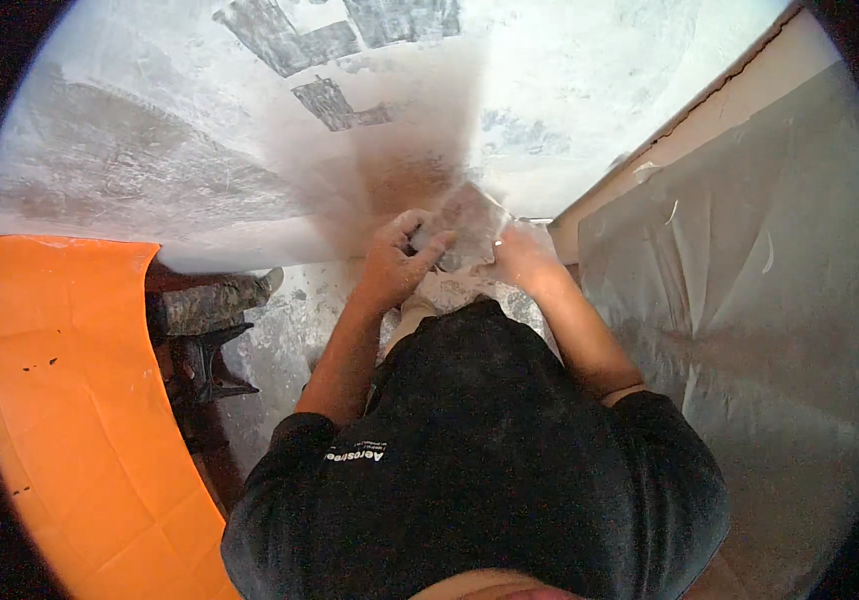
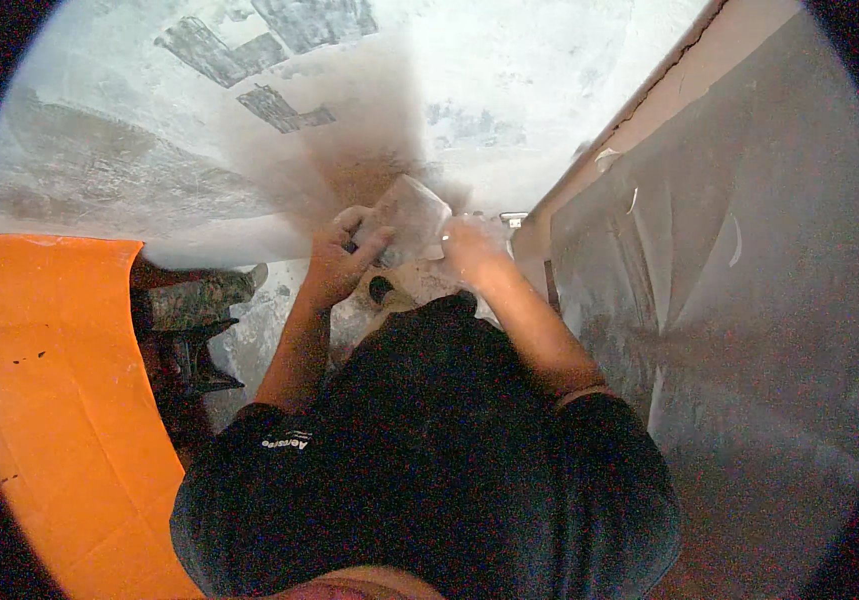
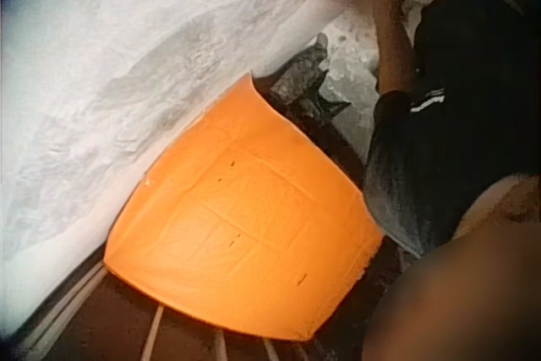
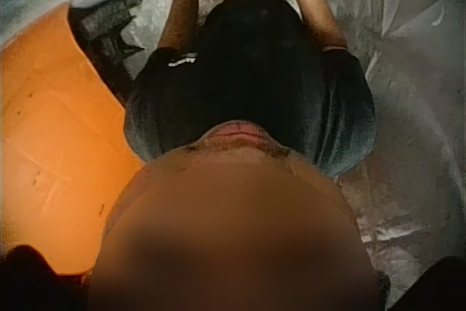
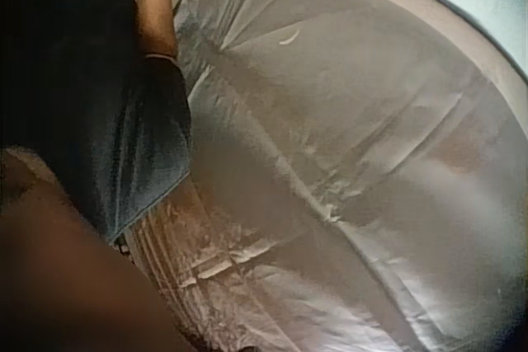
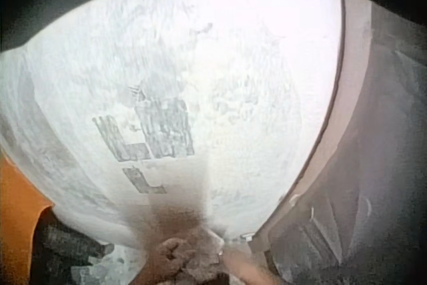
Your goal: Repairing holes and cracks in a wall using putty and sandpaper.
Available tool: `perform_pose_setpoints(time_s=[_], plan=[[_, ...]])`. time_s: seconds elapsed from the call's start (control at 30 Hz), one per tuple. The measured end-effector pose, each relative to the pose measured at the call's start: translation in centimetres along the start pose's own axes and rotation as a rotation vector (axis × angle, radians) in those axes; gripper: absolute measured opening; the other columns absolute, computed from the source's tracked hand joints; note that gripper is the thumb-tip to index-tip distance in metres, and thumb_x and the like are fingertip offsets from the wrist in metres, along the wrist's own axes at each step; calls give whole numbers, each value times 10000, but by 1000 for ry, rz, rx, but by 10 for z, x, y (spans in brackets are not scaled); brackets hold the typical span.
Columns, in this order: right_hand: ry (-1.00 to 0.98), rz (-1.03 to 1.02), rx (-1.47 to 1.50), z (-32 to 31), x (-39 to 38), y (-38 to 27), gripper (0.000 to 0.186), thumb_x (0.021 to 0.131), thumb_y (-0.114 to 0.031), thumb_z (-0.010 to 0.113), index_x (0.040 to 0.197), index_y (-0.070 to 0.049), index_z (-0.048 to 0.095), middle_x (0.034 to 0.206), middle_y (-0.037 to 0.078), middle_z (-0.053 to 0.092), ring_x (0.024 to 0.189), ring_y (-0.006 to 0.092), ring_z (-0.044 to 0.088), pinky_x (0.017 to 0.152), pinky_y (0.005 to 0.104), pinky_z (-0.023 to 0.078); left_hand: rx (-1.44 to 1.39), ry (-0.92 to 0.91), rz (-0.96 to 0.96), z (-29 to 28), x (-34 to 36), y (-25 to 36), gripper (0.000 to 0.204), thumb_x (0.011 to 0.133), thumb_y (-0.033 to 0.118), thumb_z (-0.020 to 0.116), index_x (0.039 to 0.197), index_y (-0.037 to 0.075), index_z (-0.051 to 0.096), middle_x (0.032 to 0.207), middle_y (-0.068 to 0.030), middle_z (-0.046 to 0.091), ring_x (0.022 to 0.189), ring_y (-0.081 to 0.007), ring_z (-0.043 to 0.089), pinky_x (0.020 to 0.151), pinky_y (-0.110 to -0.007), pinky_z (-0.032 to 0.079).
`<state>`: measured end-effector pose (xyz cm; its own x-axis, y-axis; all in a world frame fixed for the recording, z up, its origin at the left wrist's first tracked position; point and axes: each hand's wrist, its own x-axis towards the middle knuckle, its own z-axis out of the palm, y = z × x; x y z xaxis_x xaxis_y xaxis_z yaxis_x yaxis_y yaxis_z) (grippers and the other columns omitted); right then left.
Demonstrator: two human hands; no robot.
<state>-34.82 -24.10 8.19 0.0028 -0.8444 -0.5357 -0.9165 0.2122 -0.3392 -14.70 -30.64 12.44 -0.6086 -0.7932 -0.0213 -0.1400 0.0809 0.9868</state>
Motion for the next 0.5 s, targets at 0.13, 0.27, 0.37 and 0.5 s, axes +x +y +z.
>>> perform_pose_setpoints(time_s=[0.13,0.27,0.37,0.5], plan=[[377,-236,41,20,6,0,617,764,-464,751,1226,-90,587,1089,150,665,1046,350,632,897,453,505,29,-157,-42,8,10,-22,168,909,131,702,1003,3,646,853,-33,658,713,-99,617,626,-269,499],[60,-77,53,3,1,-4,547,765,-455,750,1162,-96,636,1130,139,650,1084,348,609,992,426,459,347,420,104,-6,18,-26,191,877,161,744,950,8,655,832,-43,657,716,-120,618,617,-270,509],[120,-111,-98,5,1,-5,565,775,-443,751,1169,-57,630,1163,166,639,1079,343,616,1048,445,422,130,313,31,-5,7,-4,209,877,171,741,957,-2,657,800,-80,668,696,-116,622,614,-291,506],[279,-198,204,10,-4,-12,558,781,-388,756,1191,-36,615,1225,177,609,1161,360,565,1077,502,387,399,81,102,8,8,-5,224,884,181,728,940,-20,648,755,-88,668,640,-118,606,587,-307,490]])
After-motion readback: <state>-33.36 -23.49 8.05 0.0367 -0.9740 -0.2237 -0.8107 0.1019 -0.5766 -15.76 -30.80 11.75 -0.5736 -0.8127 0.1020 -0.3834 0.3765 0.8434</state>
